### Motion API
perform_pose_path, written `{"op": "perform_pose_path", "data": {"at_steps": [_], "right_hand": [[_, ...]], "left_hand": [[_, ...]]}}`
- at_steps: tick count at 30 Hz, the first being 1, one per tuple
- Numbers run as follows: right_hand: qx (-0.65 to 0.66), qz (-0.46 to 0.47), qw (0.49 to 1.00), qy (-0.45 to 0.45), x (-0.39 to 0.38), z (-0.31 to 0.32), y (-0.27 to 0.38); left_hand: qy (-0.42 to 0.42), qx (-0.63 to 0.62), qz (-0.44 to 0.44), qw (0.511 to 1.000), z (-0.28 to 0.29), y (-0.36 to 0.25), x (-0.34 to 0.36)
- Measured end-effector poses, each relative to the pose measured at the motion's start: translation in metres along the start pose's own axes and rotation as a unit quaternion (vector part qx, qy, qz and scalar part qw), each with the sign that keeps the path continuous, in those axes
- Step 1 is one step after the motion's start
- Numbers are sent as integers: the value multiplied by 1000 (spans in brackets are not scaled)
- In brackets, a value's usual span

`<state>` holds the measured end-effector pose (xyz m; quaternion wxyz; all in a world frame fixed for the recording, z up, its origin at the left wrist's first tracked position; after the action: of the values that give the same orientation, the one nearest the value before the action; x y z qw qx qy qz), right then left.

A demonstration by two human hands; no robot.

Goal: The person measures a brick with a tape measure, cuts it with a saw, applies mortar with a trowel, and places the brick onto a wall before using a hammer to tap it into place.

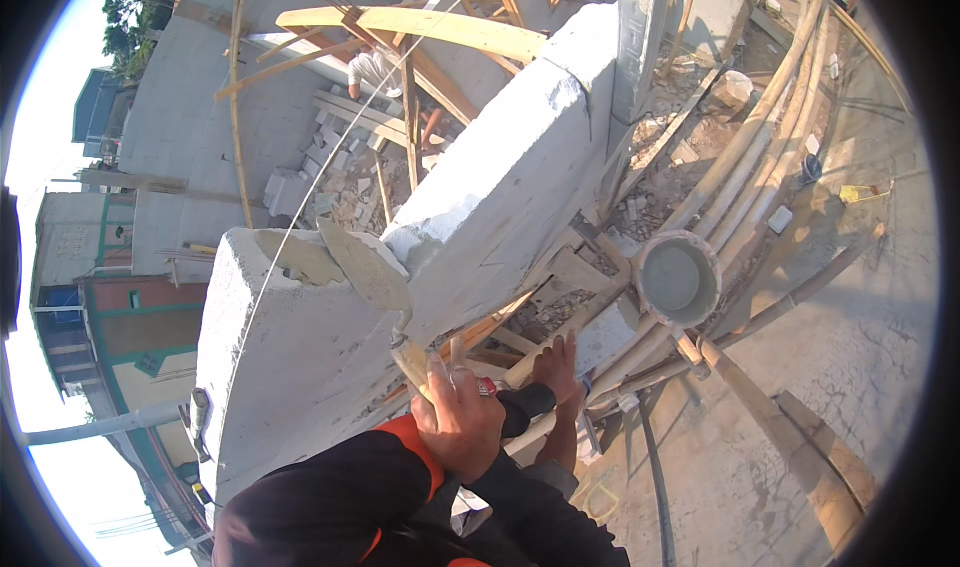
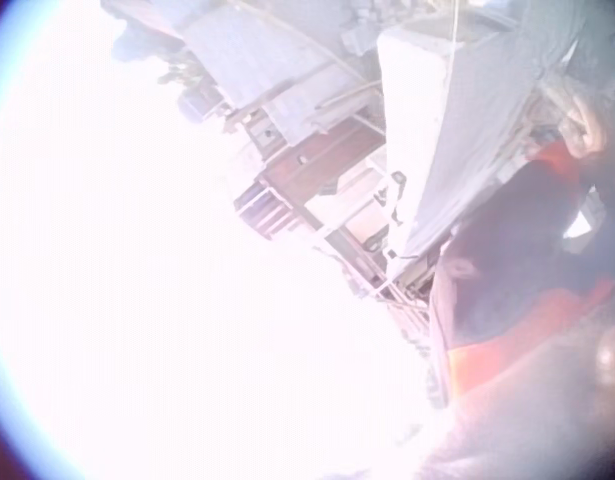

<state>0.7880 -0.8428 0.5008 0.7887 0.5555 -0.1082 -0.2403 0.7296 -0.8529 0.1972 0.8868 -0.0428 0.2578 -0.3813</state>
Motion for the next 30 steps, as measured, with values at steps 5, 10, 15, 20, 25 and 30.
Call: {"op": "perform_pose_path", "data": {"at_steps": [5,10,15,20,25,30], "right_hand": [[-27,54,996,-67,-25,62,12],[-57,18,998,23,13,80,12],[-25,-6,990,137,23,101,53],[-10,79,989,125,24,107,95],[-1,131,990,50,-4,92,91],[-5,99,994,-46,-28,91,51]], "left_hand": [[-4,-15,-18,1000,6,1,1],[-29,29,24,999,3,-6,-4],[-1,-26,-9,1000,-3,-4,0],[29,-12,-19,999,-2,-5,0],[55,-22,-20,998,4,-11,-3],[67,-33,-12,997,7,-12,-3]]}}
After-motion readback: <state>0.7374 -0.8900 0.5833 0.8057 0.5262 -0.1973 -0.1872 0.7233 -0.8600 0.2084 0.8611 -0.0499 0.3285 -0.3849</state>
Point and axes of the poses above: each hand's wrist, its own x-axis towards the middle knuckle, its own z-axis out of the back of the hand, y = z × x, the point moved 8 cm from there along x, towards the middle knuckle, and after that the axes turned 9 degrees about -z, right-handed, at the moved point
